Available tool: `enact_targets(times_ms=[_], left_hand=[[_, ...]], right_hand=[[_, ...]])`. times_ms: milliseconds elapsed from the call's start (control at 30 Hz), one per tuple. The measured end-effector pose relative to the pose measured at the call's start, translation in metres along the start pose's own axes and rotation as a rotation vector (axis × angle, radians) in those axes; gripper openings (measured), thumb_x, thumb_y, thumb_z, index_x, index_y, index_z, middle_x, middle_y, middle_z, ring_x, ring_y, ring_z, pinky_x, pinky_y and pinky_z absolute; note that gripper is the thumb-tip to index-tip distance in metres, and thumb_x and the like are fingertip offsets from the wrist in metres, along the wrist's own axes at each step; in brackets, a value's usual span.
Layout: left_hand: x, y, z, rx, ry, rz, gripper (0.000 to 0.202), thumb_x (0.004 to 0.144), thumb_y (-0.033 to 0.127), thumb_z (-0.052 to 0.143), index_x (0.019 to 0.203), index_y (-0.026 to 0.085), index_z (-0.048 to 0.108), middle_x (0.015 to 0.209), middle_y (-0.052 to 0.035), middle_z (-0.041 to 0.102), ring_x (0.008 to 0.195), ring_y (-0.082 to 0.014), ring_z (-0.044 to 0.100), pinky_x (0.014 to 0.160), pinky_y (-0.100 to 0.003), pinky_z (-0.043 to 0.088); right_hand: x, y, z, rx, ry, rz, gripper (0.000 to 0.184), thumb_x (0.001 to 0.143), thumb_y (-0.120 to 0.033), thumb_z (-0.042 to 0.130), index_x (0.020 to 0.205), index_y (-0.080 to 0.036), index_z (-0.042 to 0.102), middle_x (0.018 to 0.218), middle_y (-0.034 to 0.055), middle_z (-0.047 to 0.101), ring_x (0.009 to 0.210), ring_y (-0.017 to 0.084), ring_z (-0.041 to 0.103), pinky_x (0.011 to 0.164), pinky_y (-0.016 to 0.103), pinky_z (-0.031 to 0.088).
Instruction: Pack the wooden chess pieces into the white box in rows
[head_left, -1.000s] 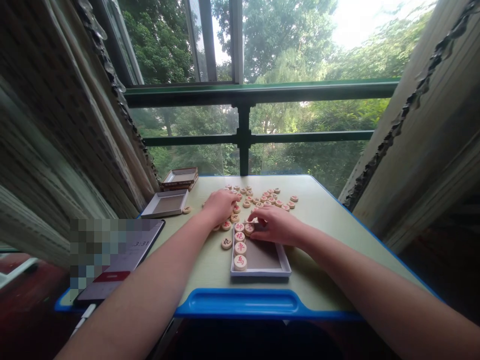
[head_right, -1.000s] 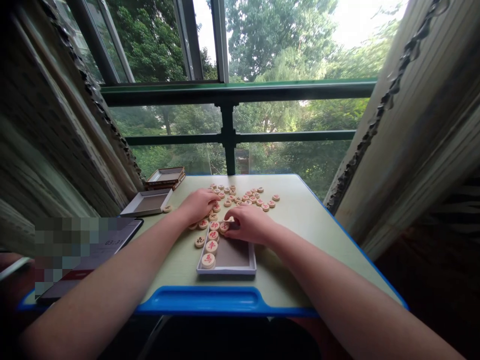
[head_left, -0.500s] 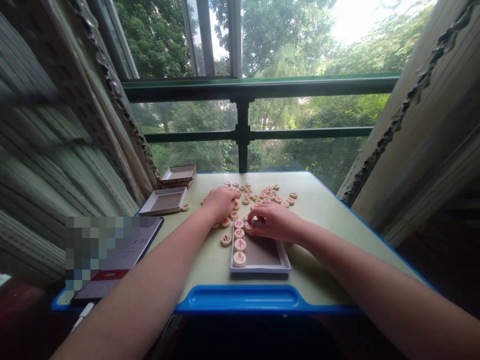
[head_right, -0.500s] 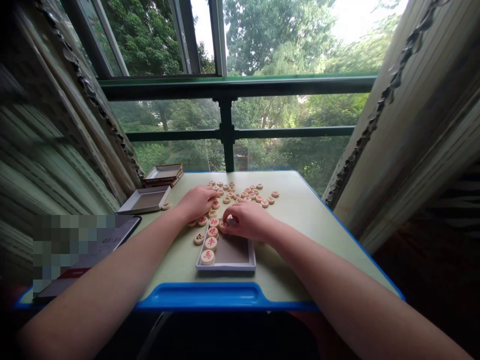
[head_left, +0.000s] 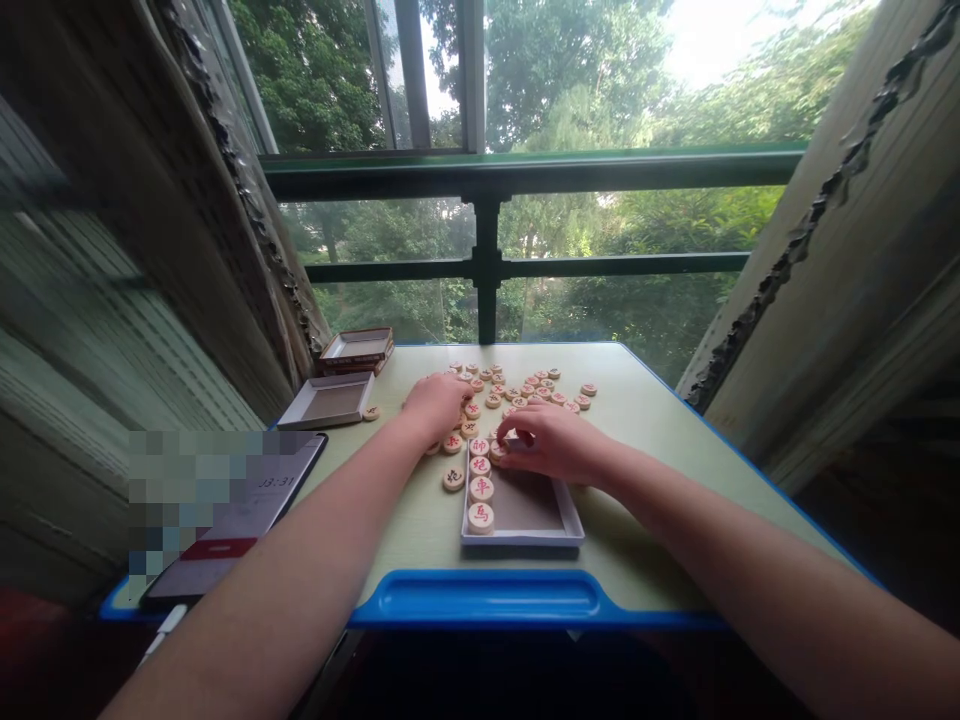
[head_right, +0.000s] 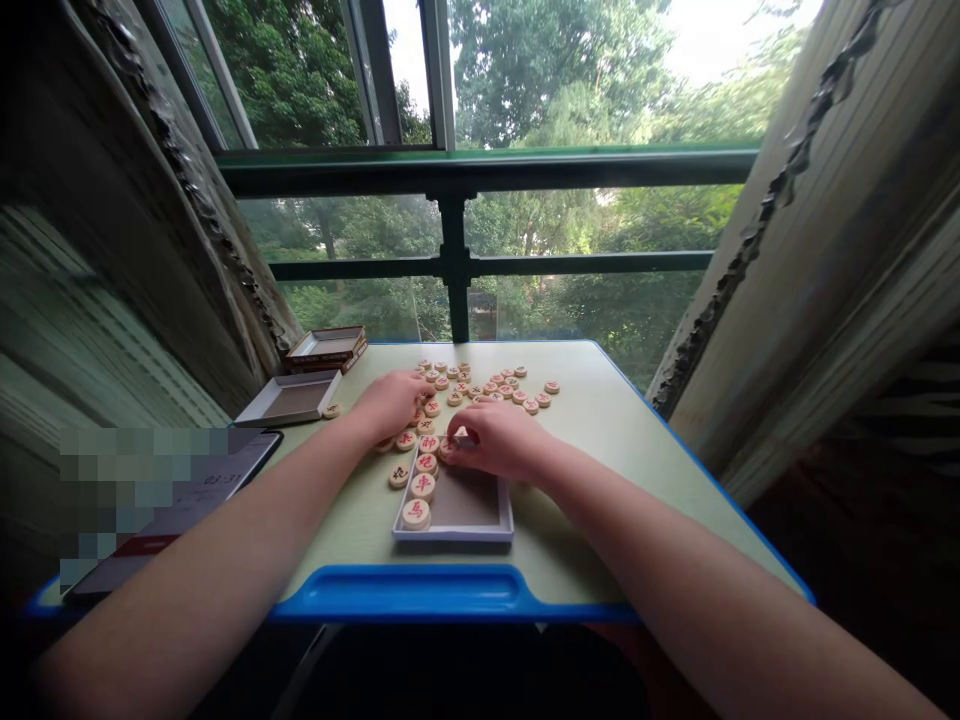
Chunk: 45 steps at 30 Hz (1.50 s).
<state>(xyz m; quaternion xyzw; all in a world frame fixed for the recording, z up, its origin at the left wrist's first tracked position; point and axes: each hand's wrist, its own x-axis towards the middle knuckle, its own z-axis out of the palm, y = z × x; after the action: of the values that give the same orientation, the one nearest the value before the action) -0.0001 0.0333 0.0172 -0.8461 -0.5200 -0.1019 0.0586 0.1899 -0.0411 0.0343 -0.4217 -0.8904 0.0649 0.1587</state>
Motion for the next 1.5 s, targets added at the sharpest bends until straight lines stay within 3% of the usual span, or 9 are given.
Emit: enact_targets(times_ms=[167, 367, 533, 800, 1000, 1200, 1333, 1500], left_hand=[[0.001, -0.002, 0.001, -0.04, -0.024, -0.038, 0.042, 0.071, 0.007, 0.051, 0.103, 0.028, 0.068, 0.114, -0.0024, 0.065, 0.099, -0.0212, 0.06, 0.087, -0.028, 0.045], [0.003, 0.002, 0.001, -0.213, 0.006, -0.046, 0.043, 0.074, 0.004, 0.046, 0.106, 0.024, 0.068, 0.116, -0.0027, 0.065, 0.106, -0.0186, 0.059, 0.095, -0.027, 0.043], [0.005, 0.003, 0.003, -0.286, 0.009, -0.035, 0.041, 0.075, 0.004, 0.044, 0.102, 0.02, 0.07, 0.107, -0.0041, 0.069, 0.098, -0.0177, 0.062, 0.089, -0.026, 0.047], [0.002, 0.006, 0.001, -0.264, 0.017, 0.043, 0.038, 0.077, 0.009, 0.045, 0.102, 0.022, 0.07, 0.112, -0.003, 0.067, 0.104, -0.0192, 0.059, 0.095, -0.029, 0.045], [0.002, -0.003, -0.005, -0.264, 0.064, 0.057, 0.05, 0.062, 0.0, 0.048, 0.101, 0.022, 0.071, 0.117, 0.0002, 0.064, 0.113, -0.0188, 0.054, 0.102, -0.027, 0.038], [0.002, -0.008, -0.004, -0.32, 0.014, 0.073, 0.026, 0.068, 0.016, 0.053, 0.082, 0.021, 0.075, 0.112, -0.0015, 0.066, 0.107, -0.0206, 0.058, 0.099, -0.026, 0.042], [0.004, -0.013, 0.002, -0.344, 0.062, 0.049, 0.028, 0.077, 0.022, 0.049, 0.093, 0.019, 0.072, 0.108, -0.0035, 0.068, 0.104, -0.0191, 0.059, 0.096, -0.026, 0.044], [0.007, -0.017, 0.01, -0.296, 0.045, -0.072, 0.044, 0.076, 0.005, 0.041, 0.108, 0.021, 0.067, 0.117, -0.0036, 0.064, 0.11, -0.0176, 0.057, 0.095, -0.025, 0.043]], right_hand=[[-0.001, 0.003, -0.004, 0.014, 0.018, 0.029, 0.028, 0.071, -0.036, 0.07, 0.094, -0.019, 0.067, 0.072, 0.0018, 0.06, 0.071, 0.015, 0.051, 0.063, 0.025, 0.036], [0.003, 0.03, -0.004, 0.036, 0.166, 0.082, 0.028, 0.088, -0.035, 0.048, 0.094, -0.019, 0.069, 0.083, 0.0069, 0.064, 0.084, 0.019, 0.054, 0.078, 0.033, 0.038], [0.008, 0.046, 0.003, 0.027, 0.059, 0.034, 0.032, 0.09, -0.034, 0.043, 0.094, -0.022, 0.072, 0.103, 0.0067, 0.067, 0.098, 0.022, 0.054, 0.09, 0.04, 0.032], [0.008, 0.051, 0.006, -0.053, 0.108, 0.073, 0.03, 0.088, -0.03, 0.045, 0.091, -0.02, 0.072, 0.097, 0.0072, 0.07, 0.09, 0.022, 0.055, 0.085, 0.039, 0.036], [0.007, 0.049, 0.004, -0.034, 0.101, 0.044, 0.028, 0.088, -0.029, 0.046, 0.094, -0.02, 0.071, 0.1, 0.0064, 0.07, 0.093, 0.022, 0.056, 0.088, 0.039, 0.035], [0.006, 0.046, 0.003, -0.026, 0.071, -0.01, 0.031, 0.09, -0.031, 0.042, 0.09, -0.021, 0.072, 0.103, 0.0064, 0.069, 0.097, 0.021, 0.057, 0.09, 0.039, 0.034], [0.007, 0.05, 0.004, -0.059, 0.112, 0.016, 0.031, 0.089, -0.031, 0.043, 0.087, -0.02, 0.072, 0.098, 0.0077, 0.069, 0.092, 0.021, 0.057, 0.088, 0.04, 0.035], [0.007, 0.055, 0.007, -0.057, 0.123, 0.043, 0.029, 0.089, -0.029, 0.043, 0.094, -0.02, 0.071, 0.102, 0.0083, 0.069, 0.096, 0.023, 0.057, 0.088, 0.04, 0.038]])
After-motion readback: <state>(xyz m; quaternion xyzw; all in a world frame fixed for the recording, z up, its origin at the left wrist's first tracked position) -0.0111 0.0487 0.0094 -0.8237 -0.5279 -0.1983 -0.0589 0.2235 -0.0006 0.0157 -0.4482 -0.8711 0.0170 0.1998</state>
